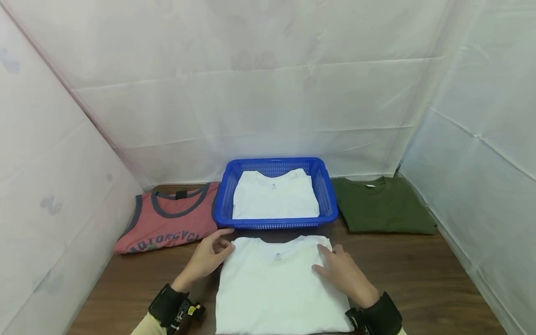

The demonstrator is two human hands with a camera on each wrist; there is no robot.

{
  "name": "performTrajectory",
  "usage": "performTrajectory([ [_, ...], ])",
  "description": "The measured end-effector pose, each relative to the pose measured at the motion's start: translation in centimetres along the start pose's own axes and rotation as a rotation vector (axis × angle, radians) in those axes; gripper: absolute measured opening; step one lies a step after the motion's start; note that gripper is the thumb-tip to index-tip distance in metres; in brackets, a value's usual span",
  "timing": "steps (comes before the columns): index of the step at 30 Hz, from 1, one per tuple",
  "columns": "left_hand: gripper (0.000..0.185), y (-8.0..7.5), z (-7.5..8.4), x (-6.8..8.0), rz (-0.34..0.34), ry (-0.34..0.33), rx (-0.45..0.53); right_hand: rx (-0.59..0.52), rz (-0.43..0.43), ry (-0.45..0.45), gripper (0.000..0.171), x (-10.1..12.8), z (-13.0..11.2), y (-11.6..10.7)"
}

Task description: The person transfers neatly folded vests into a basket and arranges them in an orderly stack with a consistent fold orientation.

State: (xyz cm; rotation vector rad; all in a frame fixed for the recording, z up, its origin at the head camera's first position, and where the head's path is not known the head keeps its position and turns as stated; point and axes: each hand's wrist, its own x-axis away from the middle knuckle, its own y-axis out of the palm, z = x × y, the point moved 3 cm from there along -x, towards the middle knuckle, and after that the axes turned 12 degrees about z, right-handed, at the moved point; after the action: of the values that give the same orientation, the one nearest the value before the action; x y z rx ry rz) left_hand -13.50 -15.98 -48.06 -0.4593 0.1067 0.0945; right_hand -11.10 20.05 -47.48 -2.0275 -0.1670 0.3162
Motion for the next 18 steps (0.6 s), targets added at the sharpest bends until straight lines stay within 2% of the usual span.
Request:
performTrajectory([
  [4,0.052,0.22,0.21,0.19,-0.011,-0.008,0.036,-0.014,-0.002,0.026,0.056,0.18,0.22,0.09],
  [8,0.057,0.38,0.28,0.23,-0.041,-0.074,0.051,-0.034,-0.005,0.057,0.055,0.35,0.37,0.13],
  [11,0.063,0.59,0.14,0.30,-0.114,-0.140,0.074,-0.041,-0.002,0.064,0.054,0.32,0.39,0.11],
  [13,0.066,0.77,0.00,0.41,-0.171,-0.161,0.088,-0.043,0.000,0.066,0.053,0.27,0.39,0.06],
  [15,0.068,0.87,0.00,0.56,-0.209,-0.149,0.082,-0.045,0.003,0.067,0.052,0.24,0.38,-0.01],
  [18,0.066,0.76,0.19,0.75,-0.209,-0.104,0.064,-0.052,0.013,0.067,0.050,0.29,0.46,-0.08],
])
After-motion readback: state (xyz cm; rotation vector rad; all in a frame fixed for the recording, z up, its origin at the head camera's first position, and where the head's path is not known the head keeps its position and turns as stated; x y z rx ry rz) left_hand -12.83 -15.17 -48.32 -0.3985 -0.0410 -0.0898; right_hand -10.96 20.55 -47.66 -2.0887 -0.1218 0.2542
